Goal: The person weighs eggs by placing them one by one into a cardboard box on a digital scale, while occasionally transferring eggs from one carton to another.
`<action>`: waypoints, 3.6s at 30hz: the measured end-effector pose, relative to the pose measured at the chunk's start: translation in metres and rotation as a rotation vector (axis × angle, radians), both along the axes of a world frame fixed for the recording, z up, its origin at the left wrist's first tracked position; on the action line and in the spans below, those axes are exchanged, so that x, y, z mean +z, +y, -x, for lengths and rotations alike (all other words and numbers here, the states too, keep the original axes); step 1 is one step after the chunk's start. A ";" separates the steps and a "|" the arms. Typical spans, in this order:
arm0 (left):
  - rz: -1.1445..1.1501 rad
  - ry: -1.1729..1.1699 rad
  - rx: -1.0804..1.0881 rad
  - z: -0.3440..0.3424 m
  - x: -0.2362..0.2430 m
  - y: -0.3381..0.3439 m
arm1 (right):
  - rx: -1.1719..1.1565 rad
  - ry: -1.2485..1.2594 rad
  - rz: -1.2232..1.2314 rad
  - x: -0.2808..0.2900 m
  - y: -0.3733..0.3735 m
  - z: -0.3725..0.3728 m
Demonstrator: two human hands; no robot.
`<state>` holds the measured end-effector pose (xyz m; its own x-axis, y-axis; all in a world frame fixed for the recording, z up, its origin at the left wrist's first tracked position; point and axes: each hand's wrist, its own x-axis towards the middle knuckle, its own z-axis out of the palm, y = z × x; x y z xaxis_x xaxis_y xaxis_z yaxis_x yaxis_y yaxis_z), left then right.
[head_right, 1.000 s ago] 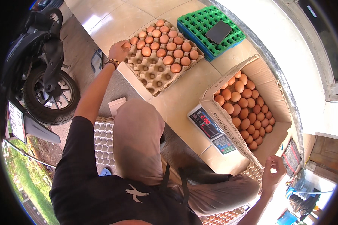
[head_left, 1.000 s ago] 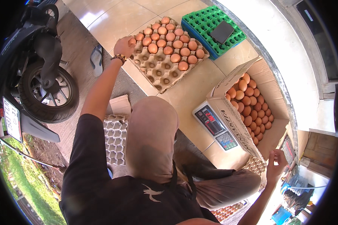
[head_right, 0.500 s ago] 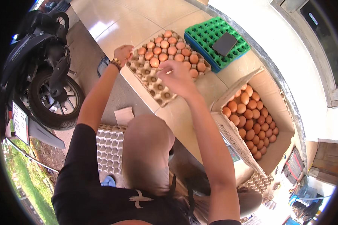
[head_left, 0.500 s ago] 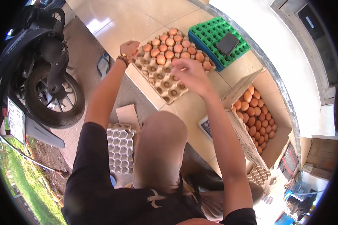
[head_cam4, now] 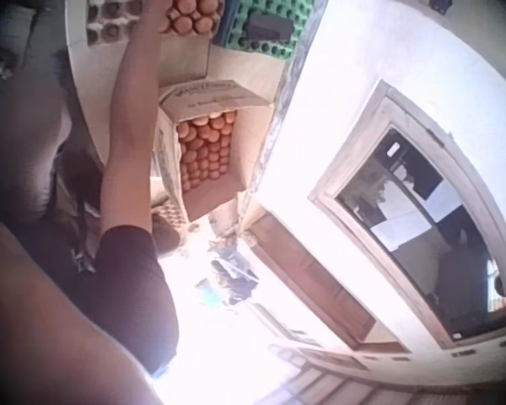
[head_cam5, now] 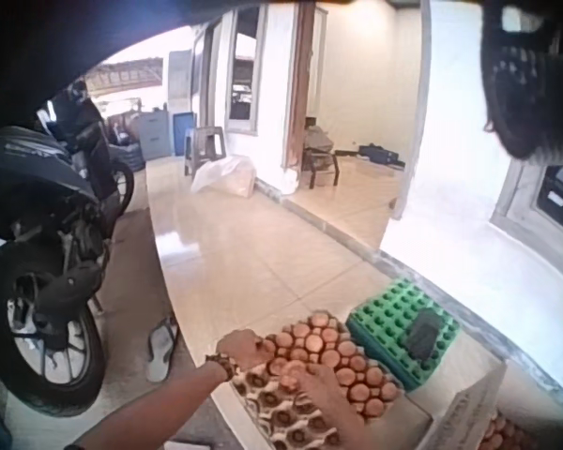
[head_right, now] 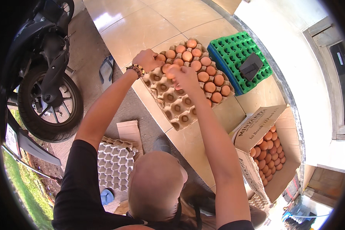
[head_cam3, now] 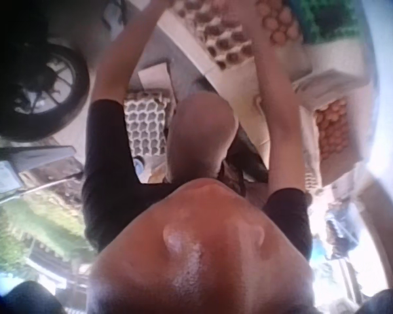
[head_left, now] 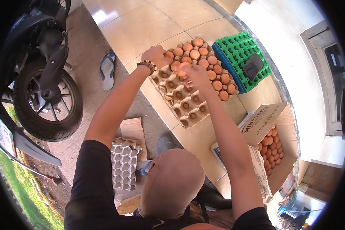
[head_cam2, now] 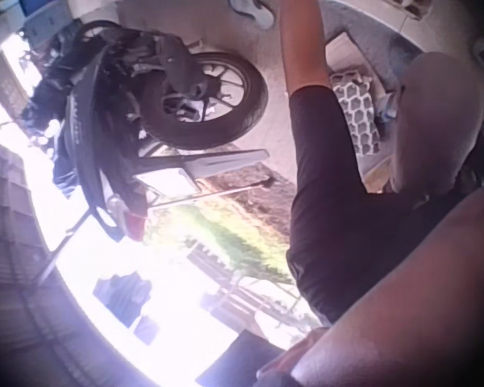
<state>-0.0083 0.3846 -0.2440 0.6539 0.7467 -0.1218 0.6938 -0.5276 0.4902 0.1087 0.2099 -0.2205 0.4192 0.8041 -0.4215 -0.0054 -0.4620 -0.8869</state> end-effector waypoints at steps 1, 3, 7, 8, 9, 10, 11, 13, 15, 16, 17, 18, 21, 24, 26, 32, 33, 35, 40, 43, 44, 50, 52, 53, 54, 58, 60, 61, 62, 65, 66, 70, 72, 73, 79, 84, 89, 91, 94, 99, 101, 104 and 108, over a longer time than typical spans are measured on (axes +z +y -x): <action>0.023 0.016 -0.006 -0.001 0.001 0.001 | -0.126 0.361 -0.113 -0.001 -0.002 -0.004; 0.248 -0.146 0.094 0.006 -0.001 0.005 | -0.173 0.502 -0.239 -0.006 0.007 -0.010; 0.829 -0.730 0.307 0.051 -0.010 0.006 | -0.011 -0.211 0.056 0.018 0.036 0.016; 0.978 -0.799 0.344 0.061 -0.002 -0.004 | 0.079 -0.488 0.175 0.020 0.044 0.023; 1.124 -0.867 0.385 0.076 0.018 -0.015 | 0.174 -0.761 0.292 0.020 0.049 0.027; 1.275 -0.930 0.418 0.085 0.033 -0.026 | 0.172 -0.841 0.304 0.013 0.049 0.026; 1.290 -0.920 0.388 0.093 0.042 -0.034 | 0.175 -0.920 0.309 0.004 0.050 0.029; 1.321 -0.902 0.334 0.104 0.054 -0.049 | 0.152 -0.913 0.304 0.003 0.051 0.036; 1.287 -0.893 0.315 0.118 0.064 -0.059 | 0.092 -0.740 0.294 0.018 0.045 0.040; 1.280 -0.891 0.281 0.119 0.070 -0.065 | 0.011 -0.739 0.203 0.017 0.037 0.038; 1.276 -0.884 0.243 0.118 0.075 -0.070 | -0.053 -0.440 0.102 0.018 0.025 0.031; 1.255 -0.897 0.207 0.118 0.080 -0.075 | -0.121 -0.143 -0.004 0.017 0.007 0.025; 1.266 -0.943 0.154 0.114 0.100 -0.095 | -0.235 0.397 -0.326 0.047 -0.075 0.022; 1.240 -0.919 0.003 0.094 0.125 -0.127 | -0.346 0.535 -0.501 0.109 -0.192 0.030; 1.240 -0.883 -0.134 0.073 0.147 -0.155 | -0.256 0.424 -0.599 0.146 -0.273 0.022; 1.181 -0.763 -0.419 0.017 0.208 -0.240 | -0.512 -0.101 -0.271 0.218 -0.441 -0.007; 1.195 -0.741 -0.476 -0.001 0.214 -0.260 | -0.453 -0.178 -0.194 0.215 -0.467 -0.023; 1.180 -0.684 -0.572 -0.025 0.232 -0.299 | -0.350 -0.320 0.101 0.204 -0.504 -0.053; 0.839 -0.421 -0.676 -0.086 0.235 -0.370 | 0.043 -0.509 0.595 0.149 -0.542 -0.086; 0.619 -0.240 -0.890 -0.126 0.208 -0.385 | 0.224 -0.442 0.743 0.141 -0.526 -0.091; 0.428 -0.170 -1.048 -0.143 0.200 -0.389 | 0.254 -0.350 0.820 0.145 -0.519 -0.089; 0.009 0.134 -1.302 -0.191 0.140 -0.470 | 0.510 -0.583 0.947 0.123 -0.520 -0.087; -0.117 0.145 -1.431 -0.197 0.126 -0.494 | 0.572 -0.544 0.988 0.115 -0.522 -0.092; -0.187 0.140 -1.484 -0.198 0.120 -0.503 | 0.603 -0.499 1.010 0.115 -0.518 -0.096; -0.192 0.160 -1.510 -0.198 0.112 -0.510 | 0.635 -0.454 1.030 0.116 -0.515 -0.098; -0.076 0.332 -1.596 -0.202 0.117 -0.540 | 0.699 -0.440 1.111 0.119 -0.515 -0.098; -0.023 0.411 -1.606 -0.203 0.123 -0.549 | 0.730 -0.443 1.116 0.121 -0.513 -0.100; -0.041 0.399 -1.597 -0.202 0.116 -0.552 | 0.739 -0.435 1.130 0.120 -0.514 -0.100; -0.058 0.386 -1.588 -0.201 0.110 -0.555 | 0.749 -0.426 1.143 0.118 -0.514 -0.099; -0.061 0.320 -1.607 -0.196 0.100 -0.560 | 0.761 -0.391 1.149 0.118 -0.513 -0.098; -0.053 0.293 -1.622 -0.194 0.099 -0.562 | 0.763 -0.377 1.146 0.119 -0.514 -0.097; -0.247 0.171 -1.629 -0.181 0.089 -0.566 | 0.691 -0.391 1.099 0.121 -0.519 -0.094; -0.251 0.116 -1.635 -0.176 0.085 -0.568 | 0.594 -0.401 1.057 0.119 -0.525 -0.093; -0.257 0.171 -1.639 -0.175 0.086 -0.571 | 0.545 -0.431 1.040 0.119 -0.528 -0.092; 0.044 0.183 -1.584 -0.173 0.097 -0.563 | 0.414 -0.734 0.816 0.089 -0.555 -0.083; 0.368 0.563 -1.446 -0.186 0.095 -0.558 | 0.404 -0.847 0.724 0.088 -0.562 -0.075; 0.084 0.329 -1.455 -0.170 0.094 -0.556 | 0.141 -0.838 0.551 0.117 -0.560 -0.066; 0.052 0.383 -1.403 -0.165 0.110 -0.569 | 0.068 -0.884 0.450 0.126 -0.568 -0.061; -0.165 0.350 -1.497 -0.164 0.128 -0.570 | -0.149 -0.955 0.181 0.155 -0.573 -0.040; 0.020 0.247 -1.435 -0.149 0.137 -0.547 | -0.428 -0.993 0.001 0.180 -0.584 0.017; 0.202 0.140 -1.400 -0.143 0.161 -0.515 | -0.418 -1.081 0.012 0.162 -0.617 0.035; 0.764 -0.010 -1.274 -0.127 0.201 -0.439 | -0.657 -1.015 0.170 0.147 -0.653 0.080; 1.084 -0.332 -0.808 -0.080 0.208 -0.280 | -0.756 -1.071 0.163 0.131 -0.652 0.131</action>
<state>0.0715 0.1051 -0.0358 0.9660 -0.2135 -0.1461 0.1544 0.0224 0.9878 -0.0219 -0.4417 -0.0899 0.9235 0.1983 0.3283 0.3574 -0.7557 -0.5487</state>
